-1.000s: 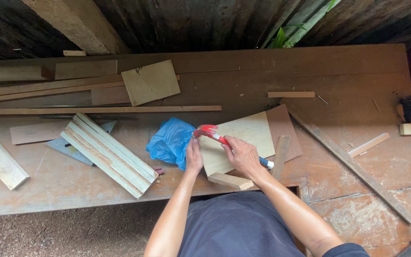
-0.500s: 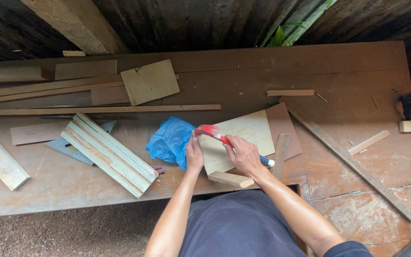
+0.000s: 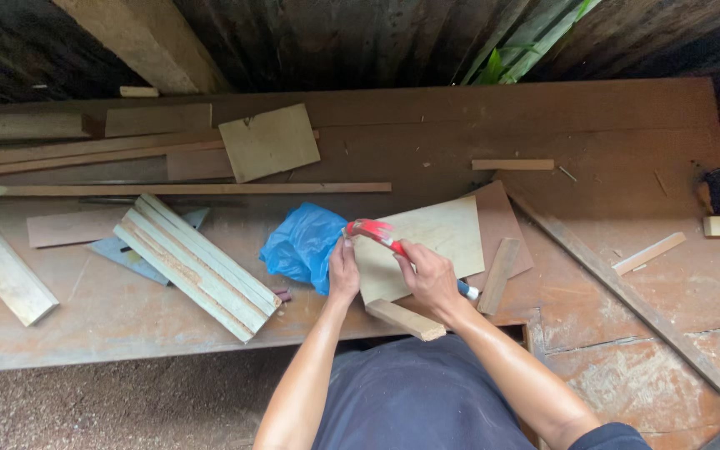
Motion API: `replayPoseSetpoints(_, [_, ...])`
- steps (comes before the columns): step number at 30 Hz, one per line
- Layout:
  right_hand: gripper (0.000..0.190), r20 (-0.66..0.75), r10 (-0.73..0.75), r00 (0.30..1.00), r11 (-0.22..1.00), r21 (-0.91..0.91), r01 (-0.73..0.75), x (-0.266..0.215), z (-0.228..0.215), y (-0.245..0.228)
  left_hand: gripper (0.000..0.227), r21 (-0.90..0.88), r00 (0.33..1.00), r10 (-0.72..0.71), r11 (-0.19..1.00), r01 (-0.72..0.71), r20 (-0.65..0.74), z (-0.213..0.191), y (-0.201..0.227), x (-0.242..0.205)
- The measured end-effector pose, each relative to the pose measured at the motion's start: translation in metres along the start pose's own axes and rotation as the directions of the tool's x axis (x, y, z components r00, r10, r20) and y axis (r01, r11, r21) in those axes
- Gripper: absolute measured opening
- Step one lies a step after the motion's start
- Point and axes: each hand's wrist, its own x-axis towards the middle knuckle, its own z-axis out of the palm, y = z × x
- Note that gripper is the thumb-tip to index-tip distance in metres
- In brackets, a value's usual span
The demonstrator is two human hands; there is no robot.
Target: The person aligns several long wooden planks and places them on a workbench. They then pick up a small wooden piece and a hammer, positioning the piece on a larger board and hammering a nail into it. The person continues to hammer nails into the wood to join the pieces together.
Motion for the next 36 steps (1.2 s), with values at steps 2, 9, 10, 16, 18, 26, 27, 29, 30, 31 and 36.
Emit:
replayPoseSetpoints(2, [0.024, -0.051, -0.005, 0.999, 0.999, 0.049, 0.008, 0.001, -0.001, 0.004, 0.041, 0.009, 0.997, 0.073, 0.997, -0.073, -0.006, 0.000, -0.001, 0.007])
replayPoseSetpoints(9, [0.025, 0.052, 0.002, 0.999, 0.996, -0.090, 0.003, -0.001, 0.003, 0.006, 0.040, -0.020, 1.000, -0.004, 1.000, 0.003, -0.016, 0.002, -0.011, 0.001])
replayPoseSetpoints(10, [0.025, 0.043, 0.002, 0.999, 0.996, -0.089, 0.002, -0.002, 0.004, 0.004, 0.039, -0.003, 1.000, -0.005, 1.000, 0.005, -0.019, 0.000, -0.012, 0.002])
replayPoseSetpoints(16, [0.024, -0.105, 0.229, 0.968, 0.973, 0.068, -0.223, -0.012, 0.007, 0.015, 0.041, 0.002, 0.996, 0.079, 0.997, -0.079, -0.042, -0.006, -0.012, -0.002])
replayPoseSetpoints(18, [0.025, -0.162, 0.327, 0.931, 0.944, 0.108, -0.313, -0.020, 0.002, 0.024, 0.043, 0.020, 0.997, 0.030, 0.999, -0.029, -0.072, -0.012, -0.011, -0.004])
replayPoseSetpoints(26, [0.028, -0.427, 0.514, 0.744, 0.855, 0.181, -0.486, -0.039, -0.051, 0.096, 0.047, 0.099, 0.934, 0.104, 0.992, -0.074, -0.341, -0.122, 0.017, 0.032])
replayPoseSetpoints(27, [0.029, -0.422, 0.547, 0.723, 0.832, 0.179, -0.525, -0.041, -0.053, 0.104, 0.047, 0.066, 0.923, 0.061, 0.997, -0.039, -0.379, -0.135, 0.021, 0.040])
replayPoseSetpoints(29, [0.030, -0.406, 0.593, 0.695, 0.797, 0.177, -0.577, -0.049, -0.054, 0.118, 0.045, -0.018, 0.923, 0.071, 0.996, -0.084, -0.378, -0.152, 0.028, 0.049])
replayPoseSetpoints(30, [0.030, -0.394, 0.606, 0.691, 0.788, 0.177, -0.590, -0.053, -0.051, 0.123, 0.045, 0.014, 0.911, 0.051, 0.999, -0.050, -0.410, -0.159, 0.030, 0.051])
replayPoseSetpoints(31, [0.031, -0.385, 0.619, 0.685, 0.778, 0.178, -0.603, -0.056, -0.047, 0.129, 0.046, 0.044, 0.897, 0.034, 0.999, -0.016, -0.440, -0.164, 0.032, 0.056])
replayPoseSetpoints(36, [0.030, -0.377, 0.675, 0.634, 0.729, 0.205, -0.654, -0.083, -0.034, 0.142, 0.048, -0.164, 0.801, -0.148, 0.984, 0.063, -0.580, -0.182, 0.024, 0.075])
